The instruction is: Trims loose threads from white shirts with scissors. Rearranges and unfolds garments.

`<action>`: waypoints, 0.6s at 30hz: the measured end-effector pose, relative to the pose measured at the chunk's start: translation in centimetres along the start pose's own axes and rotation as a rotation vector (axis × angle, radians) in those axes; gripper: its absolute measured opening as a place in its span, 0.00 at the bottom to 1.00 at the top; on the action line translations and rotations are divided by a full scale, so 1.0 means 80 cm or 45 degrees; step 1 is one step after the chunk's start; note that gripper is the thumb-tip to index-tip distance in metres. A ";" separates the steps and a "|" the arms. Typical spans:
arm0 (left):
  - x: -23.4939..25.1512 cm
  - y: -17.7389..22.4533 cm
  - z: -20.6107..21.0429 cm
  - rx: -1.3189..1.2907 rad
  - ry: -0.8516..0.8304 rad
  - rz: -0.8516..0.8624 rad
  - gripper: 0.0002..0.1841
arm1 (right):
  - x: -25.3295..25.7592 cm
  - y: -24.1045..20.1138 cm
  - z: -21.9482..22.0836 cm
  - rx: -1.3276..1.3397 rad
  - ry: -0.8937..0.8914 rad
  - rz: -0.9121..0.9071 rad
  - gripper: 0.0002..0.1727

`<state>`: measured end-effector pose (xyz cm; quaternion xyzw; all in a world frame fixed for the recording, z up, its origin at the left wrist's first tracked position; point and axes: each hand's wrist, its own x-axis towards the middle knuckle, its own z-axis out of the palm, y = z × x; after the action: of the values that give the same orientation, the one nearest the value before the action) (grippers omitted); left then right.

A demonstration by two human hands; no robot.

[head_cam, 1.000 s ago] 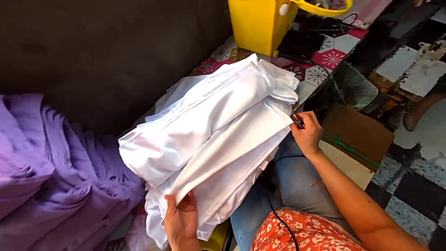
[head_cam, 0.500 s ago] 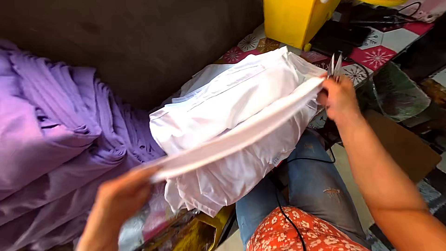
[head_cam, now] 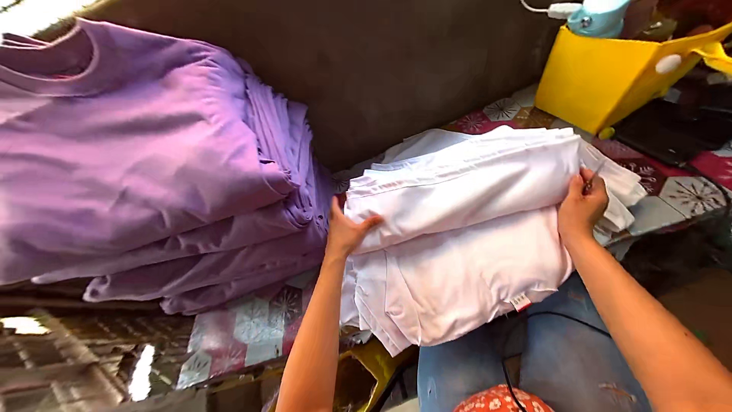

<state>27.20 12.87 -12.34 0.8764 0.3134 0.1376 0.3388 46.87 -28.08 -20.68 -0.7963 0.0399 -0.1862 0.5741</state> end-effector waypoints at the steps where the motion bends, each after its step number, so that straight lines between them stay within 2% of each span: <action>1: 0.018 0.007 0.007 -0.001 -0.062 -0.003 0.71 | 0.000 0.001 0.003 0.001 0.059 0.043 0.24; 3: 0.062 0.017 0.024 -0.004 -0.220 -0.034 0.70 | -0.002 -0.004 0.003 -0.055 0.086 0.043 0.24; 6: 0.119 0.008 0.056 0.018 -0.451 -0.187 0.52 | -0.007 -0.010 0.001 -0.104 0.104 0.000 0.24; 9: 0.135 0.018 0.067 0.089 -0.537 -0.317 0.44 | -0.012 -0.015 0.005 -0.125 0.143 -0.007 0.23; 11: 0.131 0.026 0.062 0.014 -0.513 -0.293 0.38 | -0.013 -0.017 0.006 -0.119 0.163 -0.004 0.23; 12: 0.127 0.025 0.059 -0.045 -0.473 -0.222 0.34 | -0.013 -0.017 0.006 -0.089 0.174 0.002 0.23; 14: 0.109 0.022 0.051 -0.148 -0.347 0.062 0.27 | -0.010 -0.015 0.002 0.079 0.203 0.025 0.23; 16: 0.070 0.024 0.036 -0.139 -0.111 0.502 0.24 | -0.007 -0.012 0.001 0.304 0.243 0.084 0.24; 18: -0.004 0.032 0.025 -0.008 0.213 1.036 0.18 | -0.004 -0.008 -0.001 0.551 0.267 0.145 0.25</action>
<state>29.06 10.17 -12.05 0.9136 -0.0325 0.3319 0.2327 46.46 -27.81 -20.15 -0.6276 0.1034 -0.2396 0.7335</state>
